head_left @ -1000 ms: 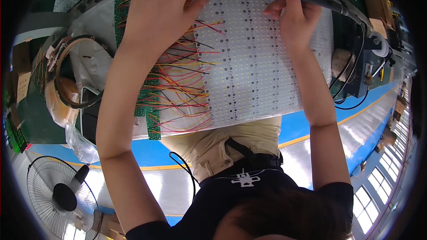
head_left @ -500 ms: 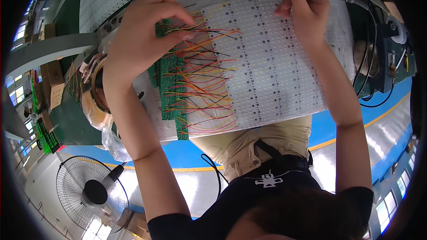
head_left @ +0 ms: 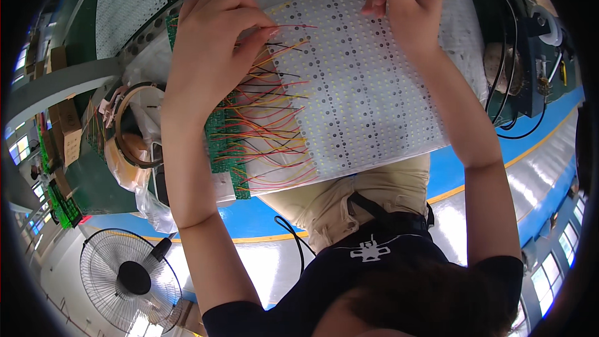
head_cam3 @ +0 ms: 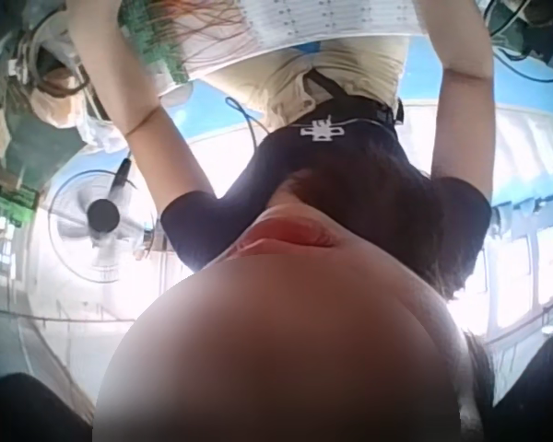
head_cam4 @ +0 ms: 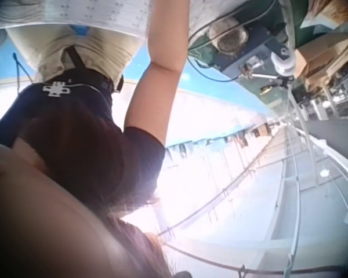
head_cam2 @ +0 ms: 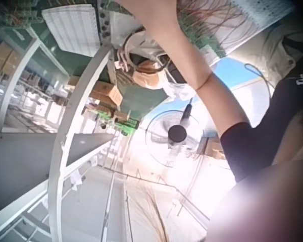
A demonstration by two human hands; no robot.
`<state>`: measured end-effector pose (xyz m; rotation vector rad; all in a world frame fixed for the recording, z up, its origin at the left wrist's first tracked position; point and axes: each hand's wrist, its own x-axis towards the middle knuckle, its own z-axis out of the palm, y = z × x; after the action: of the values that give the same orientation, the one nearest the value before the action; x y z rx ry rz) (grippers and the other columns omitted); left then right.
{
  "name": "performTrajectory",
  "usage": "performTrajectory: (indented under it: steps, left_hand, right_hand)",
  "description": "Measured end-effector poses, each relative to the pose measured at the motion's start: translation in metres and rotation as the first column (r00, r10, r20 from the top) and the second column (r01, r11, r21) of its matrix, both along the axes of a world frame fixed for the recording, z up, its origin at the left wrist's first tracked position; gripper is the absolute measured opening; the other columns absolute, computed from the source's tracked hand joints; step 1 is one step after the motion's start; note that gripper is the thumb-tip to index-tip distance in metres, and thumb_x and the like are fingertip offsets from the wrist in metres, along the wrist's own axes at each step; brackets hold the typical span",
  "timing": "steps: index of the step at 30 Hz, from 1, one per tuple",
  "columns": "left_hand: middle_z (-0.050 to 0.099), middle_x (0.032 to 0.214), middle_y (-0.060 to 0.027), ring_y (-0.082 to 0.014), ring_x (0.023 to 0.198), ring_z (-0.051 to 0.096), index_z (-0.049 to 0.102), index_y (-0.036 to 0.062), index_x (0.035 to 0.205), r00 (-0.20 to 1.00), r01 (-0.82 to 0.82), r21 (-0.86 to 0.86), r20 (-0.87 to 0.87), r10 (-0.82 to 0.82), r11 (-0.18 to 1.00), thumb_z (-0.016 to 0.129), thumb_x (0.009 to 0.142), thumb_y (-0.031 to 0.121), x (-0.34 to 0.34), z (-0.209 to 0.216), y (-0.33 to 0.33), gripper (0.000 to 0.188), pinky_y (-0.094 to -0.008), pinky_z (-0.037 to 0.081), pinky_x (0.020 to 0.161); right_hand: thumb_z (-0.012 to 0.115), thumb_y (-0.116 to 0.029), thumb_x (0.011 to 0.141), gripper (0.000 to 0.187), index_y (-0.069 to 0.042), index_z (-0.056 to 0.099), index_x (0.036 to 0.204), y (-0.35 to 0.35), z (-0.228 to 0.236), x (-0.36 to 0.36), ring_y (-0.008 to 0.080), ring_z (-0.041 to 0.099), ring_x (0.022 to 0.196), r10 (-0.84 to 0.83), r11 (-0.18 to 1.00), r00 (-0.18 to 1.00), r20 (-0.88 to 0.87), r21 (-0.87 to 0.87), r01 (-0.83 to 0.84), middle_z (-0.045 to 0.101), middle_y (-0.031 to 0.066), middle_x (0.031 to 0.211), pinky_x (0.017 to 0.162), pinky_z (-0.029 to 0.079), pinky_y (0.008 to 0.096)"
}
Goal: The person solders individual red and yellow electrical wires to an LED light panel array using a soldering iron.
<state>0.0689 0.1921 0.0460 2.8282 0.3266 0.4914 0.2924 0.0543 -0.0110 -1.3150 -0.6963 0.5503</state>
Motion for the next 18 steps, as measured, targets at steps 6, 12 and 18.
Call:
performTrajectory:
  steps: [6,12,18]
  left_hand:
    - [0.069,0.081,-0.0005,-0.0222,0.083,0.063,0.075,0.0107,0.092,0.999,-0.049,0.063,0.021,0.048,0.997,0.075,0.085,0.012,0.005,-0.013,-0.004,0.007,-0.0381,0.042,0.083]
    - [0.070,0.076,0.0004,-0.0184,0.071,0.063,0.071,0.0109,0.089,0.991,-0.133,0.007,0.032,0.132,0.991,0.076,0.086,0.014,0.003,-0.021,-0.003,0.006,-0.0359,0.042,0.081]
    - [0.062,0.061,0.0017,-0.0194,0.066,0.060,0.067,0.0126,0.078,0.989,-0.123,0.020,0.082,0.121,0.992,0.074,0.081,0.011,0.005,-0.021,-0.005,0.008,-0.0395,0.042,0.076]
  right_hand:
    - [0.068,-0.019,0.100,0.026,-0.002,0.052,0.088,0.003,-0.001,-0.001,0.0120,0.053,0.042,-0.006,0.997,0.996,-0.092,0.076,0.013,0.056,0.0049,0.055,0.044,0.050,0.0281]
    - [0.068,-0.018,0.099,0.027,-0.001,0.051,0.088,0.004,0.000,-0.001,0.0124,0.052,0.041,-0.027,0.999,0.997,-0.072,0.017,0.028,0.056,0.0051,0.055,0.042,0.049,0.0280]
    - [0.069,-0.019,0.099,0.027,-0.001,0.051,0.088,0.004,-0.001,-0.001,0.0124,0.052,0.040,-0.030,0.999,0.996,-0.086,0.025,0.032,0.056,0.0055,0.055,0.041,0.048,0.0277]
